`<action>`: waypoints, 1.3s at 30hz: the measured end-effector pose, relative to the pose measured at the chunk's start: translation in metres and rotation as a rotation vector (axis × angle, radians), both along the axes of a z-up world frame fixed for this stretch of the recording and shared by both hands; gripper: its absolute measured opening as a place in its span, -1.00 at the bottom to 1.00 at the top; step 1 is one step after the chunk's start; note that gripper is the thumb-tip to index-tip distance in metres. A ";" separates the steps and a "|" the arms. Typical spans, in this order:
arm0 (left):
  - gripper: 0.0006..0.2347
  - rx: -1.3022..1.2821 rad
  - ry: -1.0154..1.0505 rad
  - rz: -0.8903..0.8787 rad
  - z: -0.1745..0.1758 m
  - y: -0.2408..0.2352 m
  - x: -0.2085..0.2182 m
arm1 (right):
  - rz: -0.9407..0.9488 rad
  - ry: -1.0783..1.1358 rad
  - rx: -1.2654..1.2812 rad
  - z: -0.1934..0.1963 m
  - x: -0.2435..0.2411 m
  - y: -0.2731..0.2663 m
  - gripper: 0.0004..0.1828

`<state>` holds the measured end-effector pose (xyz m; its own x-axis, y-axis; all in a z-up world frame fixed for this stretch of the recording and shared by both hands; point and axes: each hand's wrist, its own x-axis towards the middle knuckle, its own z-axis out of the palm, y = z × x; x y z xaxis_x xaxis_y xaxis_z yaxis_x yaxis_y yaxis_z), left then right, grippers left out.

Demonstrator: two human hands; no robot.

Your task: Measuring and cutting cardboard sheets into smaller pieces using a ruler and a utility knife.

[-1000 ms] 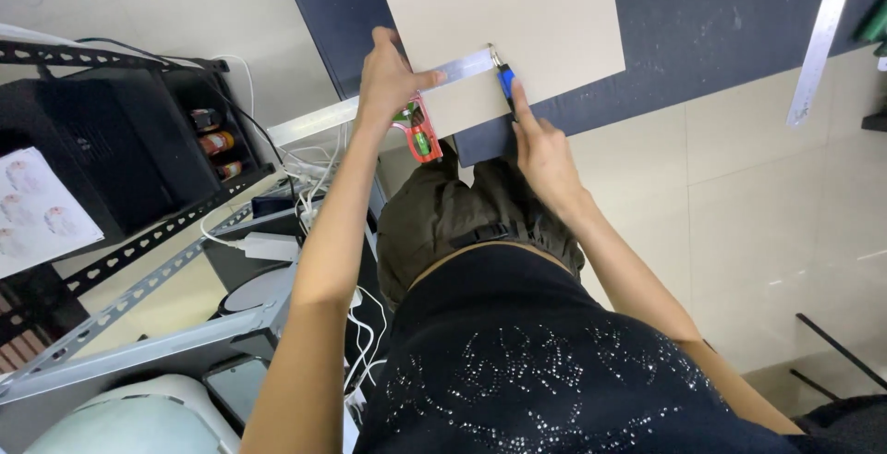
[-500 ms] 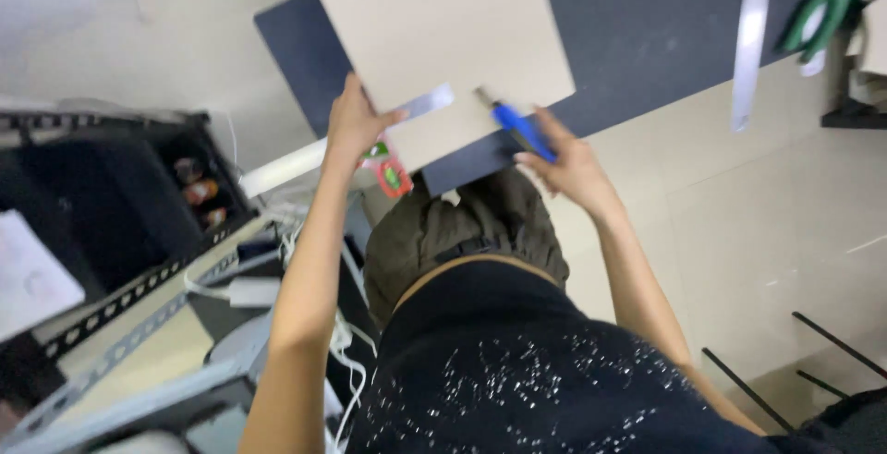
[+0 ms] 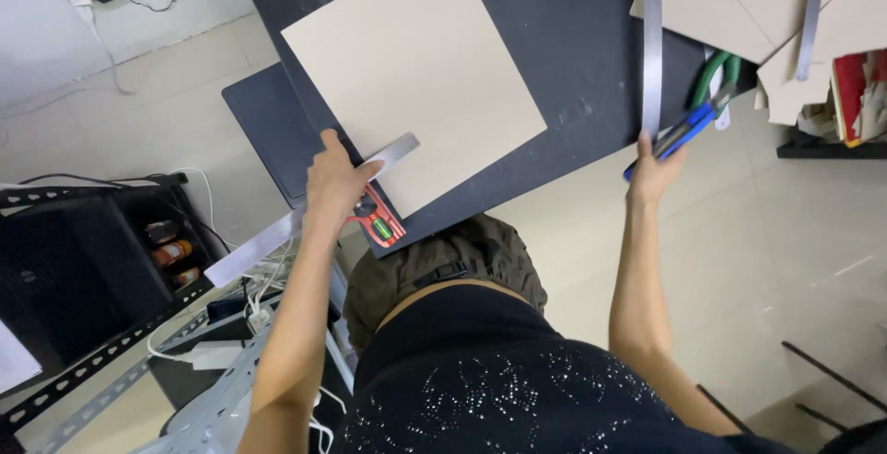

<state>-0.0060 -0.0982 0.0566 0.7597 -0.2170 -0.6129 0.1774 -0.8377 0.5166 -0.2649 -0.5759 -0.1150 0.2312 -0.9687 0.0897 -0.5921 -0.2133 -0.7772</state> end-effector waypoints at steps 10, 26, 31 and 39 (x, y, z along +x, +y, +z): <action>-0.67 -0.800 0.005 0.176 -0.228 -0.288 0.000 | 0.124 -0.245 0.403 0.155 0.007 0.153 -0.64; -0.59 -0.621 -0.730 0.138 -0.115 -0.108 0.011 | 0.232 -0.018 0.516 0.107 0.018 0.243 -0.59; -0.39 -0.187 -0.716 -0.466 -0.111 -0.092 0.017 | 0.315 0.097 0.529 0.100 0.003 0.250 -0.58; -0.21 0.014 -0.545 -0.590 -0.097 -0.087 0.021 | 0.861 0.271 0.028 0.111 0.005 0.241 -0.71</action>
<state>0.0150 -0.1853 -0.0406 0.7154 -0.6713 -0.1939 -0.5708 -0.7215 0.3919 -0.2594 -0.3350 -0.0045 0.8871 -0.4518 -0.0942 -0.3999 -0.6507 -0.6455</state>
